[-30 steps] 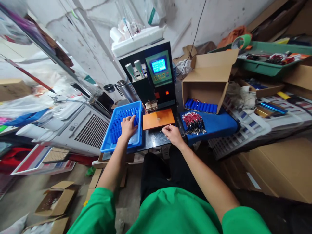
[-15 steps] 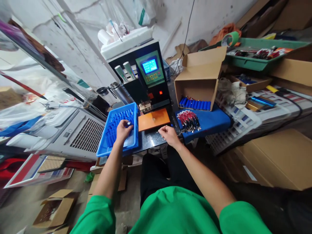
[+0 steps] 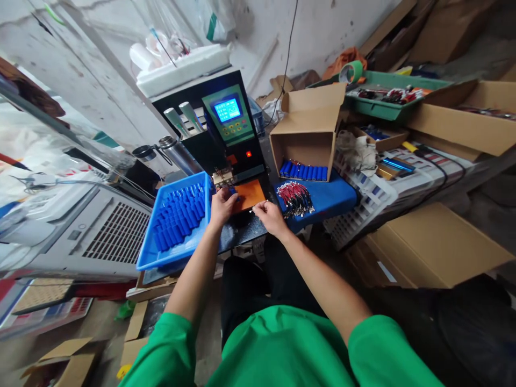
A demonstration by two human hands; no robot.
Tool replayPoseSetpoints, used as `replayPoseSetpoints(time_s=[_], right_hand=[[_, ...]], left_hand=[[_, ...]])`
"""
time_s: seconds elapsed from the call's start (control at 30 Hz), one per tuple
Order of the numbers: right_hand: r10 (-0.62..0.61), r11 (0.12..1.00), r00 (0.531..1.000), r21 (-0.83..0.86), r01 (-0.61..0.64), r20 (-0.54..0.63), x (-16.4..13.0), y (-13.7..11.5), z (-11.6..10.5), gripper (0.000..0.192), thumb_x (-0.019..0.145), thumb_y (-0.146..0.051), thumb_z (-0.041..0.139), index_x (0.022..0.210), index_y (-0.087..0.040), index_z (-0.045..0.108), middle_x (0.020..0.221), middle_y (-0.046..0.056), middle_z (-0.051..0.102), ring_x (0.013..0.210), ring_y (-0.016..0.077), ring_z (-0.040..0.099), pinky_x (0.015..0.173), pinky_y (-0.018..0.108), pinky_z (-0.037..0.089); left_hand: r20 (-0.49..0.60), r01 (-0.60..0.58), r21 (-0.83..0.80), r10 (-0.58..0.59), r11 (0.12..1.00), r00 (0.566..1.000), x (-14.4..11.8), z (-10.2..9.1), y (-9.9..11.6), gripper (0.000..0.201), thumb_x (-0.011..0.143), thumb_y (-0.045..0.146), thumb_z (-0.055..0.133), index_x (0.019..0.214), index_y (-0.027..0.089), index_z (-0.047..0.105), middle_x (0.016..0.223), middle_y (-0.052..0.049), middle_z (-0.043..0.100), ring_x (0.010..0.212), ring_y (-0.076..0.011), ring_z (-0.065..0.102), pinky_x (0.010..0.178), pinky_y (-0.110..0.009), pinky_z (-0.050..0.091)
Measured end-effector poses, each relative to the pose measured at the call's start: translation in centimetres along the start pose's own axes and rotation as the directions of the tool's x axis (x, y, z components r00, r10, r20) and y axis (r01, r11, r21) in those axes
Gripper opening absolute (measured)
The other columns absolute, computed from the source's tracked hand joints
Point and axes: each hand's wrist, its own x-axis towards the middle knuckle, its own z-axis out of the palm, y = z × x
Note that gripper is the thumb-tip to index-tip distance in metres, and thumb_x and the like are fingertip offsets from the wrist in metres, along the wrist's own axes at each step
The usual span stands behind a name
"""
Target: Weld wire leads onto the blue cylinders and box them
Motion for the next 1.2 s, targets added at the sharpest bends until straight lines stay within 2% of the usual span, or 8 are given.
replayPoseSetpoints(time_s=[0.13, 0.3, 0.53, 0.8, 0.97, 1.2], right_hand=[[-0.064, 0.997, 0.998, -0.033, 0.064, -0.017, 2.0, -0.4, -0.1, 0.035, 0.073, -0.053, 0.069, 0.078, -0.019, 0.062, 0.072, 0.002, 0.063, 0.065, 0.0150, 0.057, 0.062, 0.028, 0.049], [-0.151, 0.986, 0.987, -0.081, 0.146, -0.063, 5.7, -0.5, 1.4, 0.032, 0.075, -0.051, 0.066, 0.079, -0.019, 0.063, 0.078, 0.005, 0.067, 0.075, 0.0182, 0.062, 0.068, 0.030, 0.052], [-0.132, 0.990, 0.991, -0.057, 0.130, -0.028, 9.3, -0.6, 4.2, 0.024, 0.077, -0.043, 0.064, 0.073, -0.019, 0.065, 0.074, 0.004, 0.070, 0.074, 0.0192, 0.065, 0.072, 0.031, 0.053], [-0.103, 0.982, 0.995, -0.162, 0.102, 0.004, 10.1, 0.0, 5.2, 0.018, 0.078, -0.036, 0.067, 0.078, -0.018, 0.068, 0.077, 0.004, 0.072, 0.075, 0.0186, 0.066, 0.070, 0.027, 0.051], [-0.109, 0.965, 0.994, -0.241, 0.108, 0.006, 10.2, -0.1, 5.4, 0.017, 0.080, -0.035, 0.066, 0.078, -0.019, 0.068, 0.077, 0.004, 0.072, 0.075, 0.0193, 0.067, 0.069, 0.027, 0.048], [-0.121, 0.956, 0.993, -0.271, 0.115, -0.005, 10.1, -0.5, 5.6, 0.015, 0.080, -0.033, 0.065, 0.074, -0.019, 0.067, 0.076, 0.004, 0.072, 0.075, 0.0199, 0.066, 0.069, 0.028, 0.047]], left_hand=[[-0.046, 0.007, -0.146, -0.014, 0.989, 0.999, -0.3, 0.6, -0.5, 0.023, 0.073, 0.035, 0.075, 0.085, 0.017, 0.067, 0.079, -0.003, 0.070, 0.074, -0.0170, 0.064, 0.074, -0.031, 0.053], [-0.059, 0.031, -0.261, -0.048, 0.965, 0.997, -0.5, 1.3, -1.2, 0.032, 0.070, 0.040, 0.078, 0.090, 0.016, 0.070, 0.087, -0.005, 0.074, 0.081, -0.0190, 0.068, 0.082, -0.034, 0.055], [-0.047, 0.013, -0.349, -0.032, 0.937, 0.998, -0.7, 1.7, -1.0, 0.041, 0.071, 0.044, 0.080, 0.100, 0.017, 0.072, 0.096, -0.007, 0.077, 0.089, -0.0212, 0.070, 0.086, -0.036, 0.057], [-0.056, -0.027, -0.310, 0.010, 0.950, 0.998, -1.0, 1.5, -0.7, 0.035, 0.077, 0.040, 0.075, 0.103, 0.017, 0.072, 0.102, -0.008, 0.077, 0.098, -0.0224, 0.071, 0.091, -0.037, 0.058], [-0.083, -0.024, -0.233, 0.004, 0.972, 0.997, -1.1, 1.3, -0.2, 0.031, 0.079, 0.037, 0.072, 0.102, 0.016, 0.072, 0.097, -0.008, 0.076, 0.093, -0.0215, 0.070, 0.087, -0.035, 0.058], [-0.091, -0.019, -0.189, 0.002, 0.982, 0.996, -1.2, 1.2, 0.2, 0.027, 0.080, 0.032, 0.070, 0.100, 0.016, 0.074, 0.089, -0.006, 0.076, 0.086, -0.0211, 0.070, 0.082, -0.034, 0.059]])
